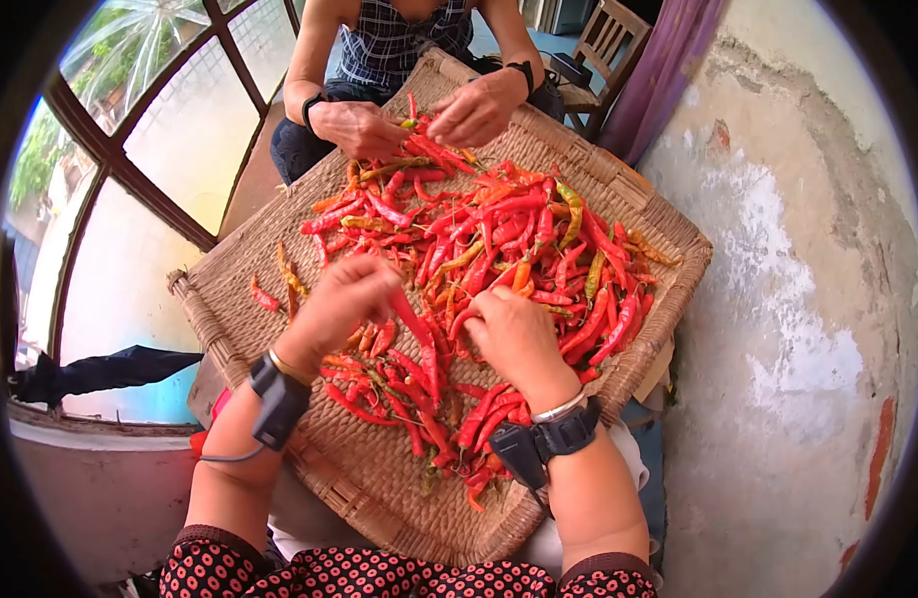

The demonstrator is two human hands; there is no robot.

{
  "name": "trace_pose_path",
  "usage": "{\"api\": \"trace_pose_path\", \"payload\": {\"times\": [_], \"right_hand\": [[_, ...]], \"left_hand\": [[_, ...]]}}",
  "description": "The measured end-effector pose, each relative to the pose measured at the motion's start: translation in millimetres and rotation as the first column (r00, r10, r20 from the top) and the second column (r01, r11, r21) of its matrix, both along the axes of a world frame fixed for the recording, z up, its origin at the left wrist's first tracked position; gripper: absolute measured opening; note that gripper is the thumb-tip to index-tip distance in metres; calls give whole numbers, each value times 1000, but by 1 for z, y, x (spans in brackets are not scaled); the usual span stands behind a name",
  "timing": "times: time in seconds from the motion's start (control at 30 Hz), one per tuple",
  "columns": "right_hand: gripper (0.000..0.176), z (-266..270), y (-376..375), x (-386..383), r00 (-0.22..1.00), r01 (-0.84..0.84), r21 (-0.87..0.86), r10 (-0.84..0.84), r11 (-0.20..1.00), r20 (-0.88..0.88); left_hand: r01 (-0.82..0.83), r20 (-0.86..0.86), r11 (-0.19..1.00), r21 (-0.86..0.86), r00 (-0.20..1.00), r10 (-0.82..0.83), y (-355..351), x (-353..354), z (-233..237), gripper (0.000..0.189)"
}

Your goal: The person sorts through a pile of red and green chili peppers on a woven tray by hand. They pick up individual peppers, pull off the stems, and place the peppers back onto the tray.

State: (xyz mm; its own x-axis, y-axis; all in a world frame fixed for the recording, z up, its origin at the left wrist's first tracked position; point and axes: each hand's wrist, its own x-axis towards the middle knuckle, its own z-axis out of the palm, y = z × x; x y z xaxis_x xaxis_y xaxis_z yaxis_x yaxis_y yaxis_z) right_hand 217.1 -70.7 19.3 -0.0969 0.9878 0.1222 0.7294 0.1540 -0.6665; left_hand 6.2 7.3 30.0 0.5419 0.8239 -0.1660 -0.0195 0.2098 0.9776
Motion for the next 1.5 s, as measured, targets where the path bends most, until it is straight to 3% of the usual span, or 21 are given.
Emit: {"api": "trace_pose_path", "payload": {"times": [0.03,0.13,0.2,0.23,0.3,0.37,0.43,0.47,0.5,0.53,0.67,0.73,0.87,0.97,1.07,1.2,1.27,1.3,1.37,1.43,1.5], "right_hand": [[15,-1,1,4,980,57,153,-84,987,180],[20,4,3,13,956,147,267,-207,952,210],[26,10,2,15,905,201,294,-292,934,309],[26,8,1,17,905,203,292,-293,935,308],[32,3,-1,19,866,187,189,-252,964,432],[39,0,0,18,867,174,124,-212,977,452],[37,-3,2,17,901,133,122,-171,984,399],[37,-4,2,15,900,128,119,-166,985,403],[31,-4,3,13,937,88,99,-116,991,329],[25,-5,4,11,966,48,83,-68,995,250],[16,3,3,-5,989,25,-42,-30,999,-147],[15,2,3,-7,978,40,-35,-46,999,-206],[12,-3,4,-6,966,125,-55,-134,991,-221],[12,0,4,-5,964,146,-31,-149,989,-222],[13,-7,6,-2,952,155,-23,-155,988,-265],[12,-13,6,0,912,128,-103,-158,986,-379],[12,-15,6,-3,877,92,-137,-145,986,-458],[11,-15,6,-5,836,53,-172,-138,984,-532],[11,-3,3,-11,844,25,-217,-137,976,-519],[13,-2,1,-16,764,-3,-264,-168,965,-623],[17,-11,2,-17,740,-21,-211,-127,977,-661]], "left_hand": [[-114,38,993,-40,993,116,9,-7,-1,16],[-294,240,930,-222,908,344,27,-20,-15,21],[-486,256,696,-529,691,677,26,-19,-17,24],[-486,254,696,-529,692,676,25,-20,-20,24],[-174,258,855,-488,907,332,20,-23,-29,25],[-32,-39,987,-154,999,26,0,-3,-9,24],[416,-494,799,435,852,-174,-9,4,-17,24],[410,-490,802,434,854,-172,-13,7,-25,24],[561,-603,609,560,781,-166,-17,10,-33,26],[690,-704,371,622,700,-122,-20,12,-38,27],[733,-766,412,541,632,-120,-25,14,-37,27],[852,-887,336,401,453,-89,-21,14,-35,20],[802,-826,383,459,543,-149,-14,7,-29,17],[726,-643,528,441,666,-379,-5,-7,-14,13],[575,-438,810,111,760,-480,7,-24,1,9],[203,-252,976,77,951,-178,21,-36,-3,15],[-388,-107,839,381,883,457,22,-21,-17,19],[-401,-32,724,561,864,503,19,-14,-22,21],[-178,-158,908,380,954,253,3,-5,-9,25],[89,-334,954,285,942,12,-14,8,-7,24],[272,-274,940,206,938,-211,-22,18,-15,22]]}}
